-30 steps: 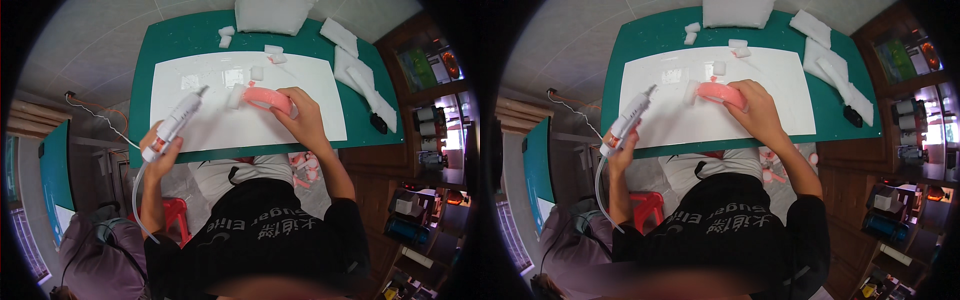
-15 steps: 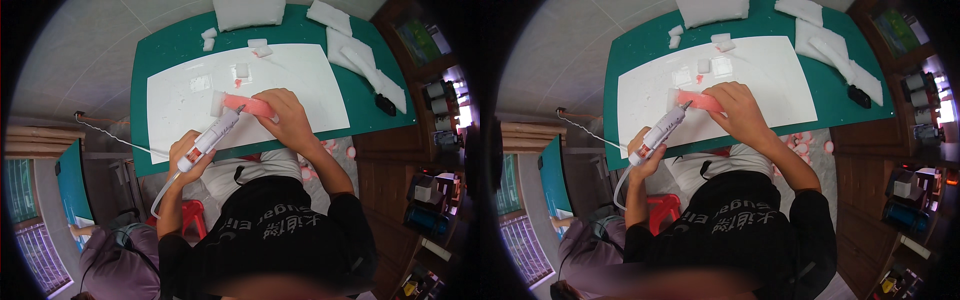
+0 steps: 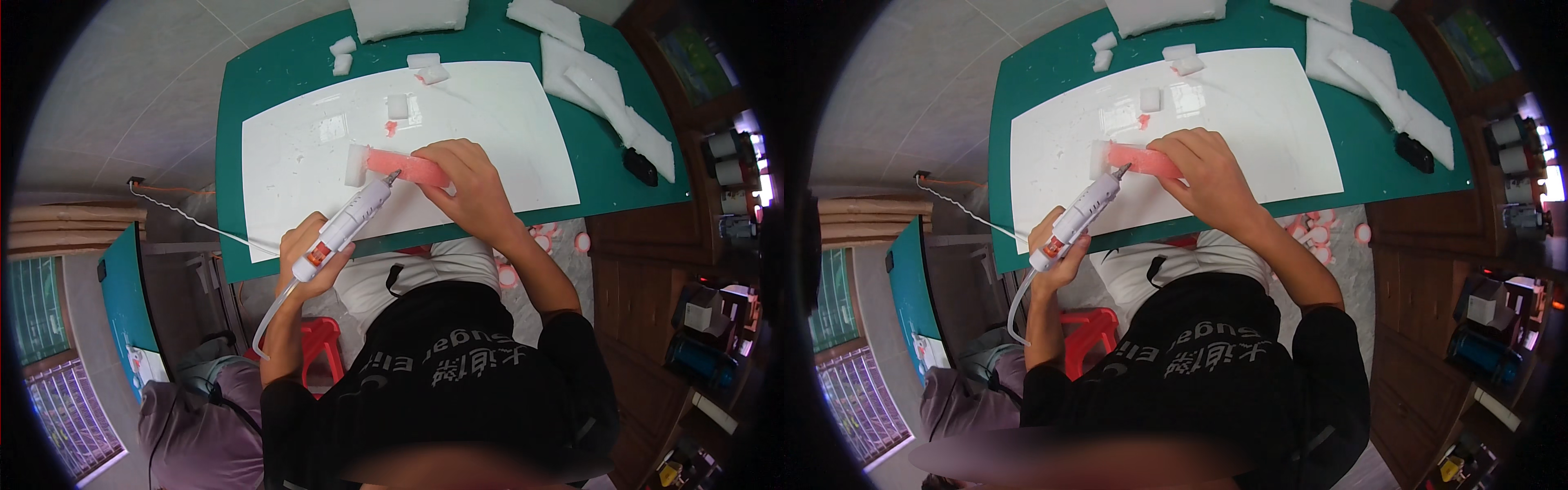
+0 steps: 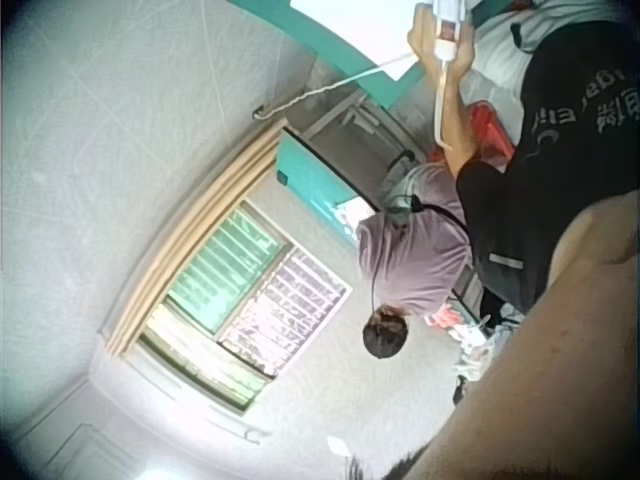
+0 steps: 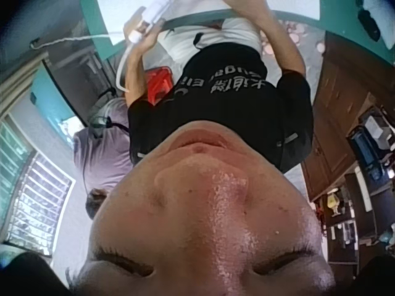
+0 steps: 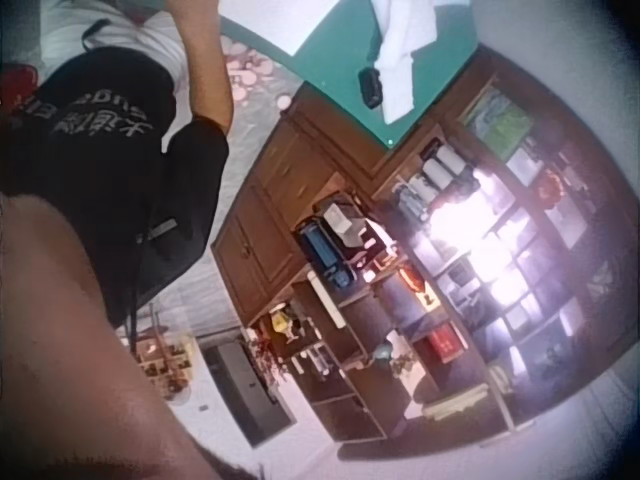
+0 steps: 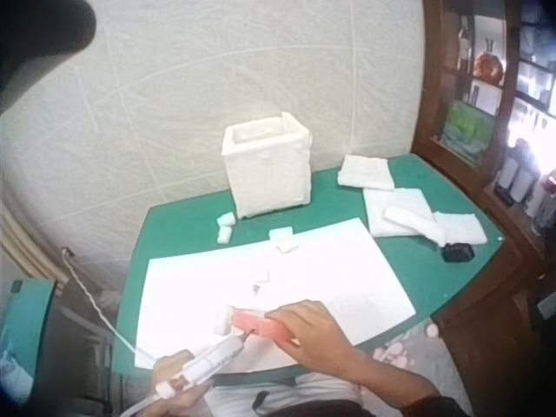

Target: Using a hot glue gun to attach small white foam blocks onto a pink foam ring to create a structured object.

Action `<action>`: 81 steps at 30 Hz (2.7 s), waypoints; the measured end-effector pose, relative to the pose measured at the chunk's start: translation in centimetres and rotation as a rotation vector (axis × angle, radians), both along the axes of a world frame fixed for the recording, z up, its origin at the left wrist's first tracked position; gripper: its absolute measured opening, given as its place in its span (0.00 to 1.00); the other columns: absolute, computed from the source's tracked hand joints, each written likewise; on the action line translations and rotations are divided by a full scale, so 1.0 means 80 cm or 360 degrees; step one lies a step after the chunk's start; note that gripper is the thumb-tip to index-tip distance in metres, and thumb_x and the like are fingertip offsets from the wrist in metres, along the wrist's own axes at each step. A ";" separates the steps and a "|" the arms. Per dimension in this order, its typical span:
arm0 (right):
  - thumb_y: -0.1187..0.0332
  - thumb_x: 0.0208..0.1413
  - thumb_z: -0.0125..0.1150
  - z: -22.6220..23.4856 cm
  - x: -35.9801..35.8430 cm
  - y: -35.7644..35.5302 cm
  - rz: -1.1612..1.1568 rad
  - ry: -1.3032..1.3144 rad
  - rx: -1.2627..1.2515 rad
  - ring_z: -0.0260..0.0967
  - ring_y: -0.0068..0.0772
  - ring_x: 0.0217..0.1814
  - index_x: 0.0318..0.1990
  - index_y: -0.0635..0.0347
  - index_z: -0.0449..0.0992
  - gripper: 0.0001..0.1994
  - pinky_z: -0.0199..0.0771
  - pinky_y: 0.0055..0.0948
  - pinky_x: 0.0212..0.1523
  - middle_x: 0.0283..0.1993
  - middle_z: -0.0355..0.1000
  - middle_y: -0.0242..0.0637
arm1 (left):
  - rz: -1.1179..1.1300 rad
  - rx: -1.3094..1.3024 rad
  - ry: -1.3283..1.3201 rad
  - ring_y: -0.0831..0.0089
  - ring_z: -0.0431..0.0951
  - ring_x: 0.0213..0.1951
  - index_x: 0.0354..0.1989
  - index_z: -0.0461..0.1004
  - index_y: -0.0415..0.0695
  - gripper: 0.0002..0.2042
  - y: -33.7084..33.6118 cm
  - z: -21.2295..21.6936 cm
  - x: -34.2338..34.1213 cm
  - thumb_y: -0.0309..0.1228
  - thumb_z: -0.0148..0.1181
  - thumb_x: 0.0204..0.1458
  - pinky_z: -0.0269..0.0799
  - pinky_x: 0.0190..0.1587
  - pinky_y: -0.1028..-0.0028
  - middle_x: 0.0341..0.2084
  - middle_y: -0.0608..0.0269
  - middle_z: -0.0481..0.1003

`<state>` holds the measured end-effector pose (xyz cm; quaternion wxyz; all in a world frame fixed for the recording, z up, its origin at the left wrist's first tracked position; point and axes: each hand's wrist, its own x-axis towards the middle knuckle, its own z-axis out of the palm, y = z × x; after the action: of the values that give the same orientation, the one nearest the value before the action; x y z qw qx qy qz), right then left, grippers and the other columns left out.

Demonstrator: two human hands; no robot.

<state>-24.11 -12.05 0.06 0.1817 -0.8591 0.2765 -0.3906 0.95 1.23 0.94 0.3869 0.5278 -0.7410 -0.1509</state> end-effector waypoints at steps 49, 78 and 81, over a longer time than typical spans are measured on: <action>0.70 0.49 0.70 -0.030 -0.058 0.005 -0.0033 -0.0311 0.0514 0.75 0.47 0.45 0.45 0.64 0.78 0.15 0.75 0.36 0.48 0.44 0.77 0.44 | -0.0456 0.0514 -0.0698 0.62 0.75 0.55 0.62 0.71 0.47 0.27 -0.292 -0.009 -0.030 0.31 0.68 0.52 0.73 0.54 0.65 0.58 0.57 0.74; 0.69 0.52 0.69 -0.035 -0.046 0.015 -0.0026 -0.0239 0.0445 0.72 0.46 0.48 0.46 0.60 0.78 0.14 0.73 0.37 0.51 0.45 0.76 0.41 | -0.0316 0.0212 -0.0273 0.58 0.80 0.52 0.44 0.79 0.38 0.17 -0.092 0.072 -0.090 0.26 0.74 0.46 0.75 0.55 0.65 0.49 0.52 0.80; 0.69 0.53 0.68 -0.034 -0.045 0.015 -0.0020 -0.0222 0.0424 0.72 0.46 0.48 0.46 0.60 0.78 0.14 0.73 0.37 0.51 0.45 0.76 0.41 | -0.0338 0.0216 -0.0275 0.58 0.80 0.53 0.45 0.79 0.38 0.17 -0.092 0.071 -0.088 0.26 0.74 0.45 0.75 0.55 0.66 0.50 0.52 0.80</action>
<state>-27.69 -10.88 -2.68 0.3103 -0.7964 0.3178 -0.4104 -6.13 -6.14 6.63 0.2671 0.4824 -0.8112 -0.1946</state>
